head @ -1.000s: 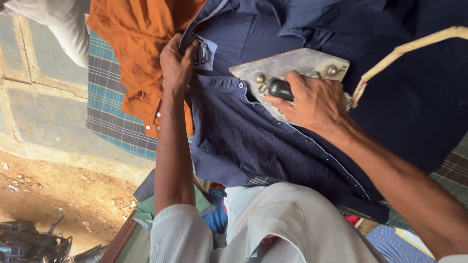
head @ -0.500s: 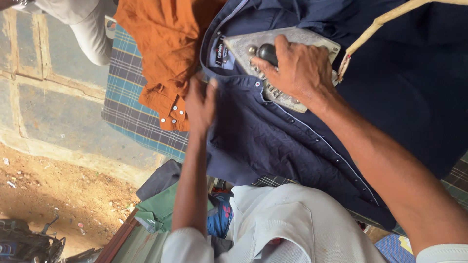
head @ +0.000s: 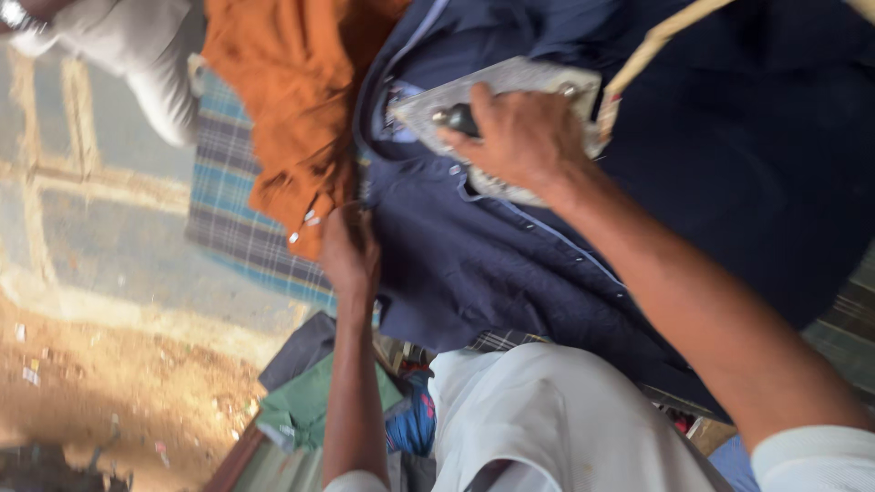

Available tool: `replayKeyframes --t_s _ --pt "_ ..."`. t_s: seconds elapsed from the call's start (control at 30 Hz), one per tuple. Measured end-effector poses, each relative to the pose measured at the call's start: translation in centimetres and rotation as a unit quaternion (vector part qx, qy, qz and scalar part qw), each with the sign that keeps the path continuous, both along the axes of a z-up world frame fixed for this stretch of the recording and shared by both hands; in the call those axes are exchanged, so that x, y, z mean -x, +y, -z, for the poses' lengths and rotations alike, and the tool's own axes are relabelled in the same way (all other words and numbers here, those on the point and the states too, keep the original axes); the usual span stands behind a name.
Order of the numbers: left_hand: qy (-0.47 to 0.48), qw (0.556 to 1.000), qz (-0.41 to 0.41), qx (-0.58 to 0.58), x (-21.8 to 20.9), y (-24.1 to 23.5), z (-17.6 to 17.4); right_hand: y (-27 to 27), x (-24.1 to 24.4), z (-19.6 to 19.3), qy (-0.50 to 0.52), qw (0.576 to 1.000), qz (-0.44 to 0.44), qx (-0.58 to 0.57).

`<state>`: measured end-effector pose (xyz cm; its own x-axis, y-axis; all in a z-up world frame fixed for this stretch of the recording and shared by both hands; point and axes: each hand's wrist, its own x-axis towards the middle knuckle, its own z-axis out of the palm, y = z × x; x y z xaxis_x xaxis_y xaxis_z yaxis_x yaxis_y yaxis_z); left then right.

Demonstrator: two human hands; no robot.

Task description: The person irons a dark blue shirt on a plaid-covered table using a heavy metal iron. They smooth the fabric, iron the front and back panels, and fold the shirt into a compact rectangle.

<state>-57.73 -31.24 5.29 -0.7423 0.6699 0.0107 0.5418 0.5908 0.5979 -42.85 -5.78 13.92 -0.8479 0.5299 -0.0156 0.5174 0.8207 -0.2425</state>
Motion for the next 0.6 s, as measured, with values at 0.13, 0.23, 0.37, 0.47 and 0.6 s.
replayKeyframes --t_s 0.13,0.23,0.37,0.47,0.6 --pt "0.027 0.995 0.003 -0.095 -0.5 4.2 -2.4 0.0 -2.4 -0.2 -0.001 0.996 0.047 0.076" --pt "-0.014 0.986 0.069 -0.152 -1.8 9.7 -2.5 -0.3 -4.5 -1.1 -0.036 0.993 0.060 0.099" --pt "0.066 0.965 0.238 -0.085 -2.4 17.4 0.3 0.1 -10.3 -1.4 -0.117 0.984 0.095 0.097" --pt "0.065 0.971 0.226 -0.036 -1.4 18.4 1.5 0.1 -16.8 -0.9 -0.180 0.965 0.183 0.052" --pt "0.057 0.971 0.229 -0.035 -1.2 18.2 2.3 0.8 -27.9 1.2 -0.198 0.921 0.328 0.073"
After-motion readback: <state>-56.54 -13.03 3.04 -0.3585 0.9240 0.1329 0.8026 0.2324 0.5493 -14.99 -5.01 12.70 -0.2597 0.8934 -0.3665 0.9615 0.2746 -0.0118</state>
